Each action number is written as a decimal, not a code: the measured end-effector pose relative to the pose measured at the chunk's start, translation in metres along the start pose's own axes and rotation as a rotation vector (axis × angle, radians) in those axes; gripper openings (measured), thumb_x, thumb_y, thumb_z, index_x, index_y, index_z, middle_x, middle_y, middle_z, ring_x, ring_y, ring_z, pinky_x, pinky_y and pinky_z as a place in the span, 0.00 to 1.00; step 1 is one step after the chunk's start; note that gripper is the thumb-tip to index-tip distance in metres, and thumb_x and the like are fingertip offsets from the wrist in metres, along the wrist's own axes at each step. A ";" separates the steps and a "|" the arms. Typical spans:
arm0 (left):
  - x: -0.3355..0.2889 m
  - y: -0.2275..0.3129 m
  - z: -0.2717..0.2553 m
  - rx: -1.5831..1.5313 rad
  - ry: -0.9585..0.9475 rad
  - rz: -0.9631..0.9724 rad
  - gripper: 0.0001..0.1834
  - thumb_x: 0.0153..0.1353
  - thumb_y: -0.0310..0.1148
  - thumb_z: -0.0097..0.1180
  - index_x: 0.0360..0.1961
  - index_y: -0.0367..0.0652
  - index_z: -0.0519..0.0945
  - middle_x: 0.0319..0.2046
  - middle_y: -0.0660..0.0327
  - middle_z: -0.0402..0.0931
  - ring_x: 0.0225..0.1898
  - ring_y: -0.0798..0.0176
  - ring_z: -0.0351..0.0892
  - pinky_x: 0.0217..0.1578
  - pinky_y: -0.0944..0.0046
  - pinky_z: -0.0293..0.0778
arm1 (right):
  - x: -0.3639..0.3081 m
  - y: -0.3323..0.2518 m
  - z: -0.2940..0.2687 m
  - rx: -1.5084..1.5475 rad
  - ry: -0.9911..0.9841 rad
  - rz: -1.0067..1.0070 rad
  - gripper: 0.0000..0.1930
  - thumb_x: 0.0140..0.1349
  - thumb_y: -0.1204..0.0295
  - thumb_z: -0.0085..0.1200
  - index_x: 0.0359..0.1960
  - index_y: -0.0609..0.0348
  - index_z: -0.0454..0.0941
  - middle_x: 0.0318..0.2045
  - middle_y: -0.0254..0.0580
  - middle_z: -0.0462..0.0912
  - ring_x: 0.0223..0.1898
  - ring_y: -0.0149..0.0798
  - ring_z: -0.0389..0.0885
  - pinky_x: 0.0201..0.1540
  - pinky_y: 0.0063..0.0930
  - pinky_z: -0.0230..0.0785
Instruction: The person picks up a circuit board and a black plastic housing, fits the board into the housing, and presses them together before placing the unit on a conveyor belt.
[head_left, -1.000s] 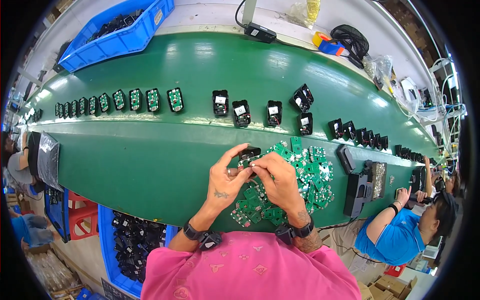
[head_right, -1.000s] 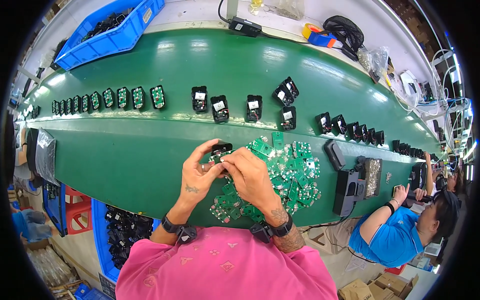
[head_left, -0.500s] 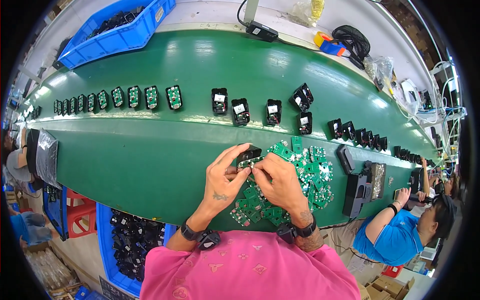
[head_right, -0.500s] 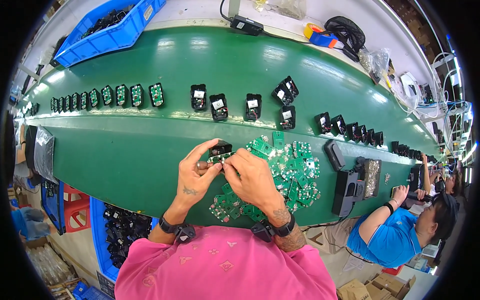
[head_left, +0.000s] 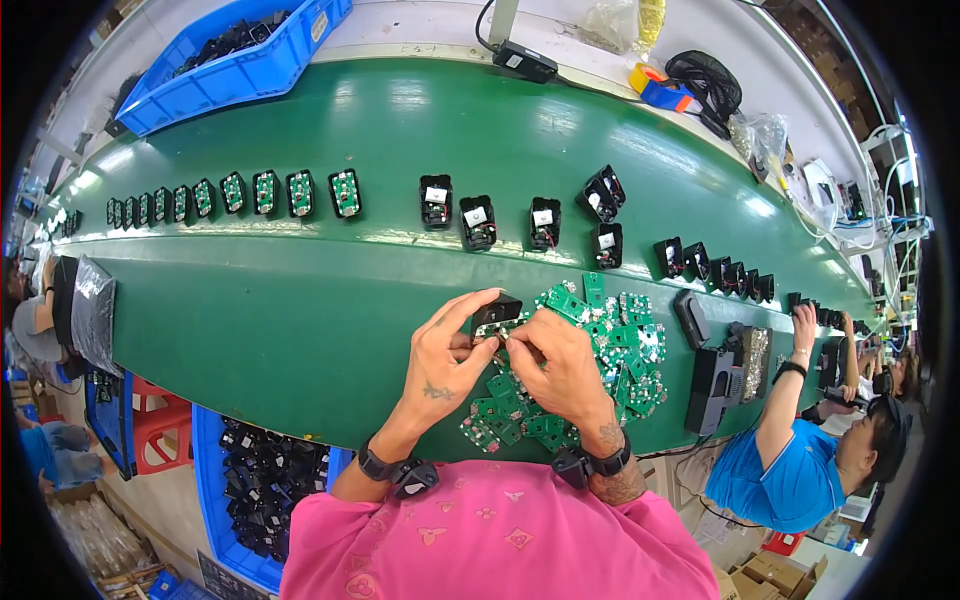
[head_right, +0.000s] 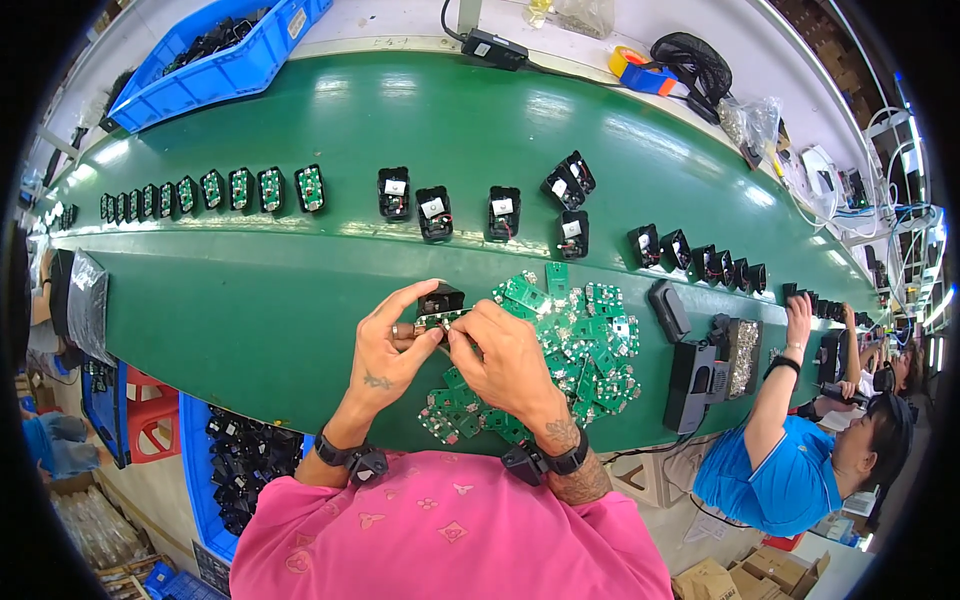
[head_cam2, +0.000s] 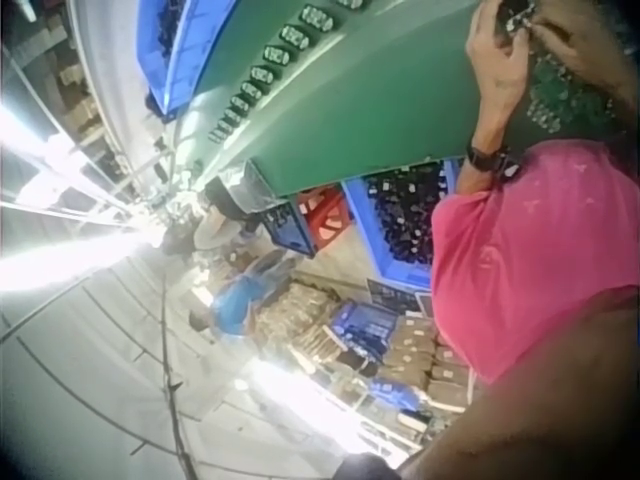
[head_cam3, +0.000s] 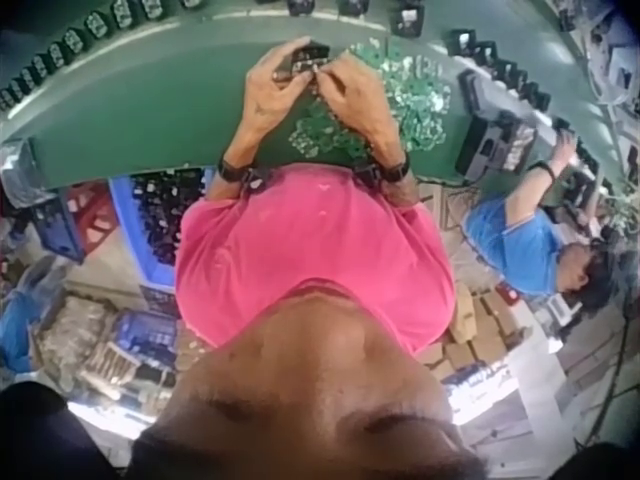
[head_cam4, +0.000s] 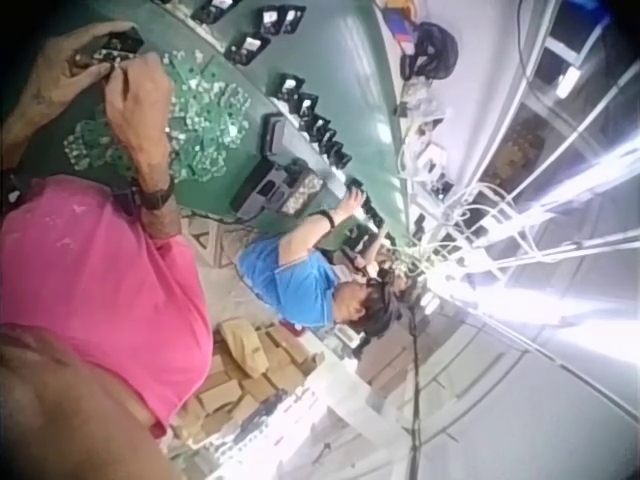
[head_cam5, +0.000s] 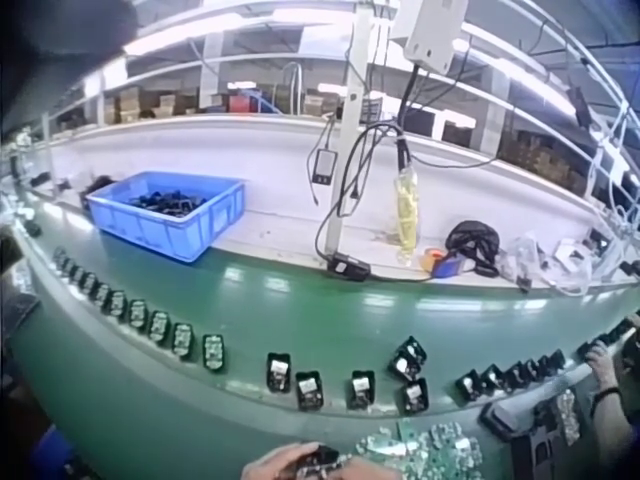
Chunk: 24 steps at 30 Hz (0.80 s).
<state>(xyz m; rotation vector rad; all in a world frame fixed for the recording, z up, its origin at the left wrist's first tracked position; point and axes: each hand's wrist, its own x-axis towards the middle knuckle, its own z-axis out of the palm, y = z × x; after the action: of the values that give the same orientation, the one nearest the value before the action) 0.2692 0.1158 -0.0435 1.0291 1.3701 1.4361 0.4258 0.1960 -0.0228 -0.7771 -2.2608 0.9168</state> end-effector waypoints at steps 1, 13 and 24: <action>0.000 -0.002 0.000 0.003 -0.004 -0.007 0.29 0.58 0.13 0.57 0.62 0.39 0.73 0.57 0.55 0.74 0.43 0.65 0.84 0.41 0.70 0.83 | -0.001 0.001 0.000 0.002 0.003 0.012 0.02 0.57 0.80 0.59 0.28 0.65 0.78 0.23 0.41 0.74 0.21 0.37 0.74 0.23 0.31 0.65; -0.002 0.004 0.005 0.321 -0.006 0.142 0.28 0.55 0.15 0.59 0.59 0.43 0.78 0.56 0.50 0.74 0.42 0.61 0.85 0.38 0.67 0.84 | -0.003 0.003 -0.004 -0.165 -0.036 -0.065 0.03 0.54 0.80 0.59 0.27 0.63 0.77 0.24 0.44 0.74 0.23 0.45 0.76 0.25 0.37 0.67; -0.002 -0.012 0.017 0.481 0.055 0.194 0.28 0.56 0.16 0.59 0.59 0.44 0.78 0.54 0.46 0.75 0.41 0.52 0.85 0.34 0.65 0.85 | -0.010 0.014 0.007 -0.236 -0.091 -0.019 0.02 0.57 0.80 0.56 0.31 0.64 0.76 0.27 0.48 0.73 0.28 0.53 0.77 0.30 0.44 0.70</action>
<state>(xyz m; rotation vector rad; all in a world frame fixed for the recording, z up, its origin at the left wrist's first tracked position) 0.2865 0.1190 -0.0545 1.4701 1.7439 1.3050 0.4319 0.1944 -0.0404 -0.8277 -2.4827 0.6961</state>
